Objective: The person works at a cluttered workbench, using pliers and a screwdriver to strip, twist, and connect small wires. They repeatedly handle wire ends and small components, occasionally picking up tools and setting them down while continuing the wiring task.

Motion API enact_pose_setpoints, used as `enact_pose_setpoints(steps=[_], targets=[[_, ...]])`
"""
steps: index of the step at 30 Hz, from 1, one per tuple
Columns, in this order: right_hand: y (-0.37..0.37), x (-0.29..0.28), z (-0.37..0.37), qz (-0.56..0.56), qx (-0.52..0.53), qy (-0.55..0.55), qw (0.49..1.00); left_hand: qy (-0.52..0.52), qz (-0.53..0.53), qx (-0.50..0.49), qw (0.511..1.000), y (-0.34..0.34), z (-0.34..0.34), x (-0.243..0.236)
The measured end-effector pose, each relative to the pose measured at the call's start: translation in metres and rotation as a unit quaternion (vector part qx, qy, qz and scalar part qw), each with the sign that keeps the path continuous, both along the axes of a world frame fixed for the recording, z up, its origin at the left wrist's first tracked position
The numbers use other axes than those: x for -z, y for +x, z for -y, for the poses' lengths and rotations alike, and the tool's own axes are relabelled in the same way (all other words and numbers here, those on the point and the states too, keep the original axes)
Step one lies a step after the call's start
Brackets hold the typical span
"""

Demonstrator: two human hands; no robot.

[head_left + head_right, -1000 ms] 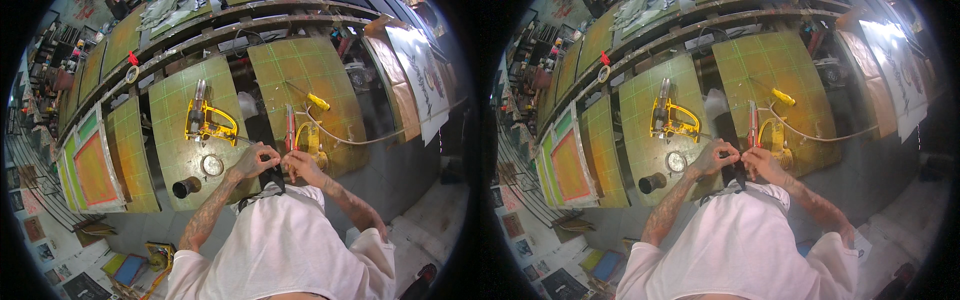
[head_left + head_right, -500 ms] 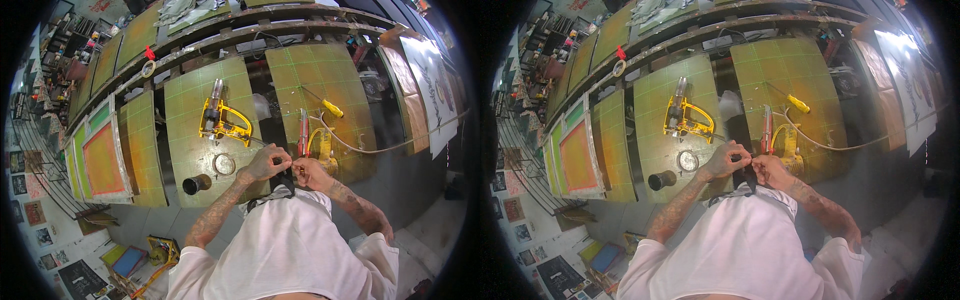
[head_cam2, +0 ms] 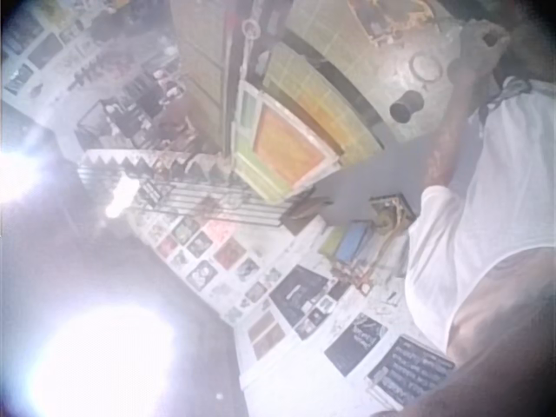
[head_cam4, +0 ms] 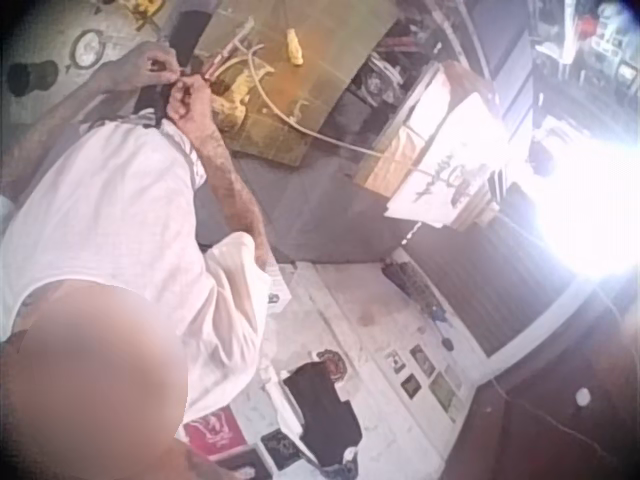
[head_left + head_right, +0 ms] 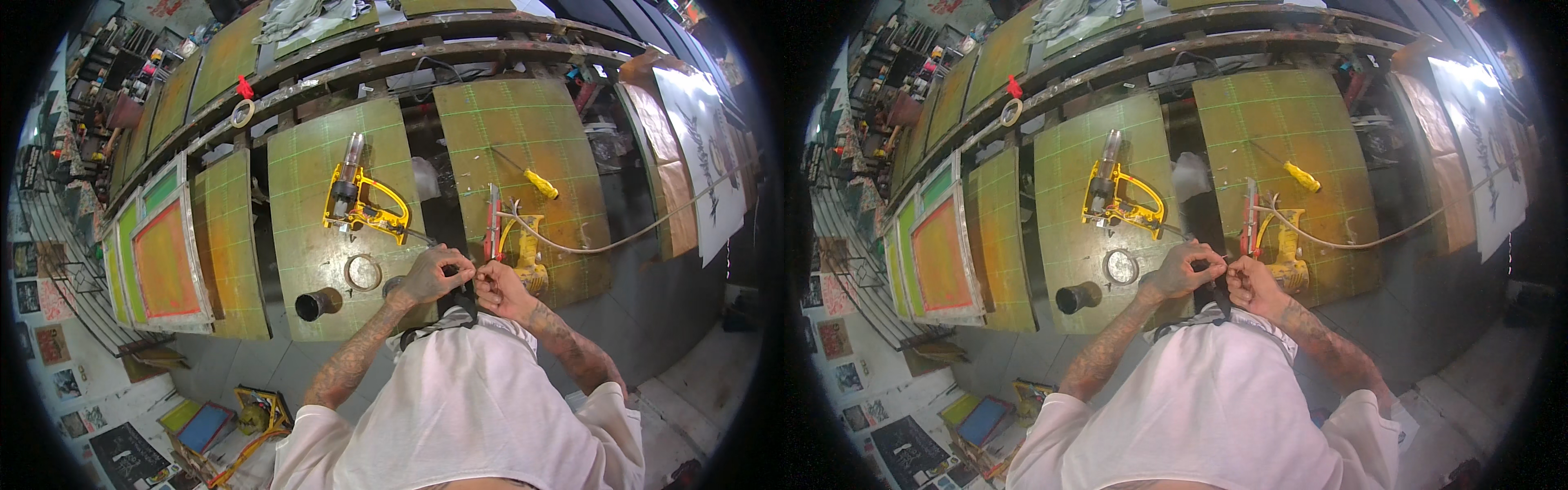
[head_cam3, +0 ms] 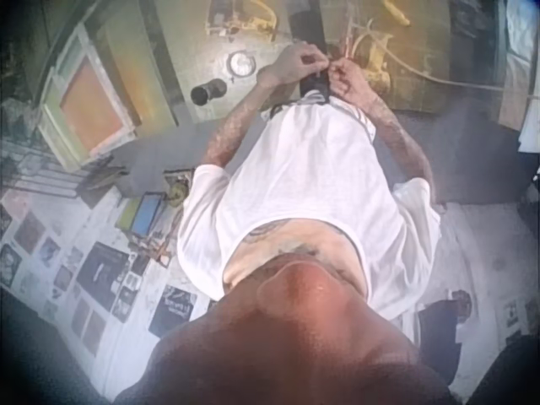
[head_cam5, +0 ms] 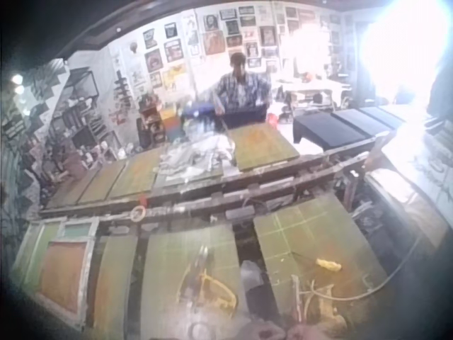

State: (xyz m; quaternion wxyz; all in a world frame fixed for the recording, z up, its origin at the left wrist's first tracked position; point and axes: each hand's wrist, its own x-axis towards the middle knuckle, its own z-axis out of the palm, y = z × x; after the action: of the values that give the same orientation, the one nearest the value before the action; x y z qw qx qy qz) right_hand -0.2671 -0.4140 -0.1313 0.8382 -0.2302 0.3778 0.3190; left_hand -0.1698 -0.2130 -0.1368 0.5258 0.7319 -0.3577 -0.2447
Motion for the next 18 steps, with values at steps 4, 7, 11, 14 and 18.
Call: enact_pose_setpoints(steps=[4,7,11,14,18], targets=[[-0.002,-0.021,0.003,0.089,-0.054,-0.174,0.979,0.004,-0.028,-0.041,0.999,-0.004,-0.005,0.003],[0.003,0.000,0.023,0.396,-0.093,-0.681,0.609,-0.032,-0.198,-0.090,0.976,-0.013,-0.003,0.011],[0.039,0.009,0.073,0.406,-0.115,-0.825,0.377,-0.078,-0.277,-0.170,0.943,-0.006,0.010,0.020],[0.046,0.014,0.088,0.382,-0.167,-0.844,0.337,-0.110,-0.280,-0.198,0.933,0.001,0.023,0.026],[0.048,0.029,0.096,0.390,-0.143,-0.854,0.313,-0.201,-0.293,-0.235,0.905,0.013,0.039,0.015]])
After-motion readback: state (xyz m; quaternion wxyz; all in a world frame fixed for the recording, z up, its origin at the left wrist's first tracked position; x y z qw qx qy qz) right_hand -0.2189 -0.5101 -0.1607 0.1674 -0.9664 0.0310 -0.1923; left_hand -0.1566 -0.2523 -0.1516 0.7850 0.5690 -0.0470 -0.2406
